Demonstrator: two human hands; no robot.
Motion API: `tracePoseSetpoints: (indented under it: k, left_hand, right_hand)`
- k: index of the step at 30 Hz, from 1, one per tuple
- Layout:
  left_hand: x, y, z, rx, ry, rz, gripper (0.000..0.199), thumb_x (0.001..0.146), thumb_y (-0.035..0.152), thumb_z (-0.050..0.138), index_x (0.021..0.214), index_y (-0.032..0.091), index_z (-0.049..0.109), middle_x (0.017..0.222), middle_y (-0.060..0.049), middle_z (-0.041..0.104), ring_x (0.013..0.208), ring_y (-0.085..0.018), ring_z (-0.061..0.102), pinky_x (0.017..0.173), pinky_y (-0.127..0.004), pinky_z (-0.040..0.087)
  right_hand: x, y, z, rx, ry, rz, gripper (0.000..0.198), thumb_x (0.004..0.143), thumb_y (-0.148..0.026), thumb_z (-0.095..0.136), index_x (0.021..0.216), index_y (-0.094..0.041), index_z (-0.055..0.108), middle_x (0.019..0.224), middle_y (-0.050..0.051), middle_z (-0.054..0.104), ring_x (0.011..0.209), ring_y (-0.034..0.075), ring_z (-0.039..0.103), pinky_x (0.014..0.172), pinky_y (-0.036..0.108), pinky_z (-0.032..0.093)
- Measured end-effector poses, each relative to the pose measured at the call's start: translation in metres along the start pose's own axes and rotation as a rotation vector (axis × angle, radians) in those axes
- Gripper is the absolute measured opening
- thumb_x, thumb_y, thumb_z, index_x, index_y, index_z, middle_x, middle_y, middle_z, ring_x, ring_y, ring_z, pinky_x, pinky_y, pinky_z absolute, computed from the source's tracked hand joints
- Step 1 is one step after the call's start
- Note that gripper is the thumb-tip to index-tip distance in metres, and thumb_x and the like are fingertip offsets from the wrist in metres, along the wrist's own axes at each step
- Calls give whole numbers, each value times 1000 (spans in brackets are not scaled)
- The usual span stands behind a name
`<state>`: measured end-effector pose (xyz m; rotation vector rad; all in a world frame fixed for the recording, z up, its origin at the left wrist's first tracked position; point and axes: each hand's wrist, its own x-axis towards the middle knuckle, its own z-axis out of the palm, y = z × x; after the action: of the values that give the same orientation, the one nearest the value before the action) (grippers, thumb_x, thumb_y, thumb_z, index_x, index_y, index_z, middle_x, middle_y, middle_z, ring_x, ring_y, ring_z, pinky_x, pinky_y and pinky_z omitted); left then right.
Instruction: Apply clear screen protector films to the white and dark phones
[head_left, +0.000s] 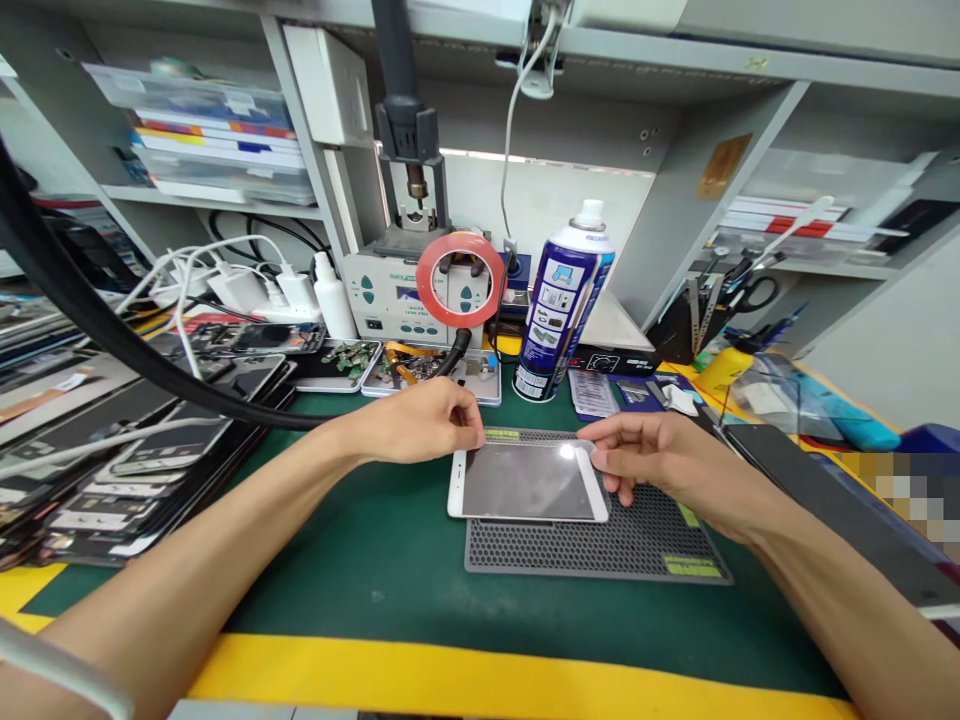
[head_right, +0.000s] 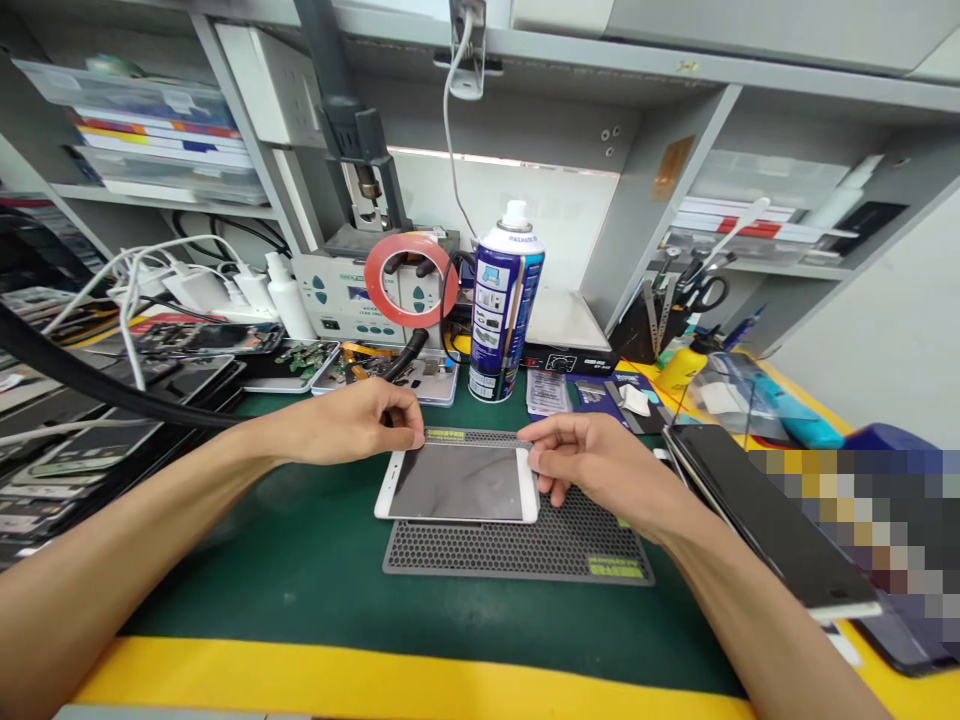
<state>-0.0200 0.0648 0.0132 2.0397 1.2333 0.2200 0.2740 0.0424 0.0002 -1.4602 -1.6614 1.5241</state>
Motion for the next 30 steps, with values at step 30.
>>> tracePoseSetpoints:
  k: [30]
  left_hand:
    - [1,10,-1,-6,-13,-58,23,82,41,56,82,20,66,79,0,68,67,-15,55,56,-23,39]
  right_hand:
    - [-1,3,0,-95,-26,-94,28,83,-35,68,105,-17,67,76,3,65,60,14,61,55,28,52]
